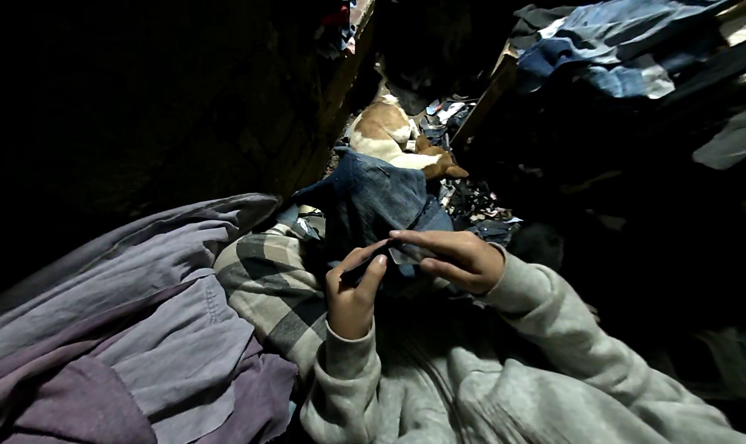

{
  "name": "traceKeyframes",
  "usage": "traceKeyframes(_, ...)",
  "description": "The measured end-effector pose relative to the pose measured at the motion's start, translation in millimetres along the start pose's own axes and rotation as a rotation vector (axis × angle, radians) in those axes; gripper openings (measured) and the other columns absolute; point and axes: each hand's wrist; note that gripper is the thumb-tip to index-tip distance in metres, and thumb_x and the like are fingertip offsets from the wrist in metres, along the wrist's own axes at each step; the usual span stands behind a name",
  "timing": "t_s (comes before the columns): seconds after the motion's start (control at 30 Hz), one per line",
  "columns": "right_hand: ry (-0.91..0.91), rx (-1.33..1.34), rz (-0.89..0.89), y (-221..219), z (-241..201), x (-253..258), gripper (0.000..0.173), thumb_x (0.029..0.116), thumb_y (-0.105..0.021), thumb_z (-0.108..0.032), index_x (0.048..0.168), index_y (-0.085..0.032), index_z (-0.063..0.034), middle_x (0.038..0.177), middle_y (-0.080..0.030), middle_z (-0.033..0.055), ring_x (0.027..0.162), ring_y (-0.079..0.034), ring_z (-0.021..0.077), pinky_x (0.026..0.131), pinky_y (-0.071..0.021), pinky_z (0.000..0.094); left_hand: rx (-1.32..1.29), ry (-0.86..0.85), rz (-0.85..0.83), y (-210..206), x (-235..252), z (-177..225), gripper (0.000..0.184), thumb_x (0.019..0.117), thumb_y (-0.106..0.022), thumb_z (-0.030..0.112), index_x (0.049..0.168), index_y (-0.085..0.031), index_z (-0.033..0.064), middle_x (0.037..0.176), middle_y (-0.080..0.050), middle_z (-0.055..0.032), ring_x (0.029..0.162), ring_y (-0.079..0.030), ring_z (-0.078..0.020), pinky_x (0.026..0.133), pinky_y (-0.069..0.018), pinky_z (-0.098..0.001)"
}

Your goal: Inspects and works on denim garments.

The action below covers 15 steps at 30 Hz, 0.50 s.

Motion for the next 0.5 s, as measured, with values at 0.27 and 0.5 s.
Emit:
traceKeyframes(0.27, 0.021, -0.075, 0.020, -2.0, 2.7, 2.4, 0.037, 0.1056, -0.051, -0.028, 0.136, -0.066, -0.0125, 0.091, -0.070, 0.0145, 0.071, -0.064, 0.0190, 0.065, -0.0549, 0.0344, -0.006, -0.039, -0.007, 2.1, -0.4, -2.9, 0.020, 0.0885, -0.059, -0.002, 0.098, -0.076, -0.0013, 0.093, -0.076, 0.0028, 0.088, -0.070, -0.0005, 0.083, -0.0582, -0.0206)
traceKeyframes(0.5, 0.055, -0.180, 0.115, -7.9, 6.7, 1.4, 0.033, 0.1034, -0.056, -0.024, 0.132, -0.070, -0.0193, 0.080, -0.065, 0.0137, 0.064, -0.062, 0.0206, 0.058, -0.0530, 0.0348, -0.020, -0.014, 0.011, -0.1, -0.5, -2.1, 0.020, 0.0884, -0.058, -0.003, 0.097, -0.076, -0.0008, 0.092, -0.076, 0.0024, 0.087, -0.071, -0.0016, 0.083, -0.0589, -0.0218)
Point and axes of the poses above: each hand's wrist, its own x-axis towards the middle knuckle, its own y-axis out of the back of the hand, z = x × y
